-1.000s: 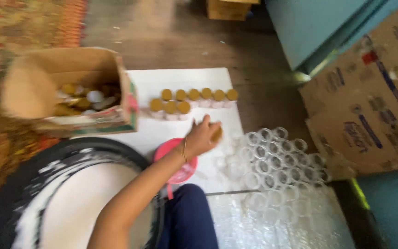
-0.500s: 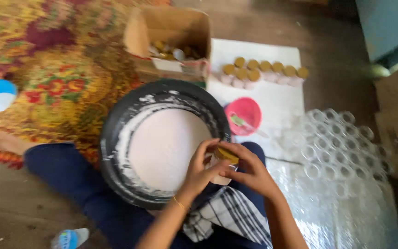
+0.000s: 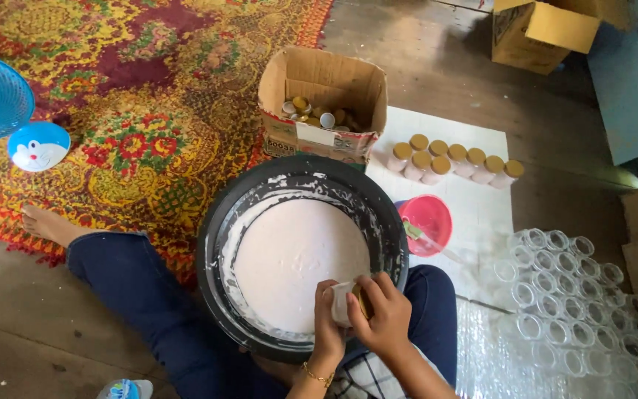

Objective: Filling small plastic containers with a white liquid from a large basin using a small cup, then wiping and organizing them.

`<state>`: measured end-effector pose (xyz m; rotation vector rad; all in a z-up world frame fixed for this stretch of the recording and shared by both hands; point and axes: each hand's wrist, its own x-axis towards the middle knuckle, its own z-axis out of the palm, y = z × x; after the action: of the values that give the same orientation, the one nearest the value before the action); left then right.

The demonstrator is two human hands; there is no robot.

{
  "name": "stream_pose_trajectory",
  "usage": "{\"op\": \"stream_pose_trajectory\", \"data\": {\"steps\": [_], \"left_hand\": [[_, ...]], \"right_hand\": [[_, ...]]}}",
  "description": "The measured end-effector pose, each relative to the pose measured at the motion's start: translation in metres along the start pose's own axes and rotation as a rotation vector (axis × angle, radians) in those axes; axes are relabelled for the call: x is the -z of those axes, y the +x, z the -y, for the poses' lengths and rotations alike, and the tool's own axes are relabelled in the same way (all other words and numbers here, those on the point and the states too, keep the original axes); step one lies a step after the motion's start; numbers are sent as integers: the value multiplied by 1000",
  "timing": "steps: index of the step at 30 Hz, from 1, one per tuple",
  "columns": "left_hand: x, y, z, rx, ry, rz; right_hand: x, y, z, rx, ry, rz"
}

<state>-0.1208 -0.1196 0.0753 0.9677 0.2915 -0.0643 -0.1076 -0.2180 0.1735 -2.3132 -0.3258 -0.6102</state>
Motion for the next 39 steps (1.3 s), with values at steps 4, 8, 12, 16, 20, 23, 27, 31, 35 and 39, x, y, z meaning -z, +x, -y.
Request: {"op": "stream_pose_trajectory", "data": {"steps": [4,8,12,16,20,23,27,31,35,39], "left_hand": [[4,11,-12,108,-254,94],[20,34,1,175,-158,114],[20,50,-21,406,-313,-36],[31,65,-27,153,28,6],[42,70,-36,301,48,48],[43,74,-27,250,83,58],[53,80,-11,400,-40,35],[83,97,17,575,-498,26],[77,94,-3,518,-595,63],[80,95,7,537,-622,41]], "right_hand": [[3,32,1,321,12,13],[11,60,-3,520,-25,98],[14,75,-12,355,-8,469],[16,77,-17,-217,-26,771],[8,65,-26,159,249,757],[1,58,-36,74,110,868],[3,67,-23,172,-17,796],[8,116,-26,630,98,692],[-31,235,-58,-68,-197,882],[-58,308,-84,176,-323,360]]}}
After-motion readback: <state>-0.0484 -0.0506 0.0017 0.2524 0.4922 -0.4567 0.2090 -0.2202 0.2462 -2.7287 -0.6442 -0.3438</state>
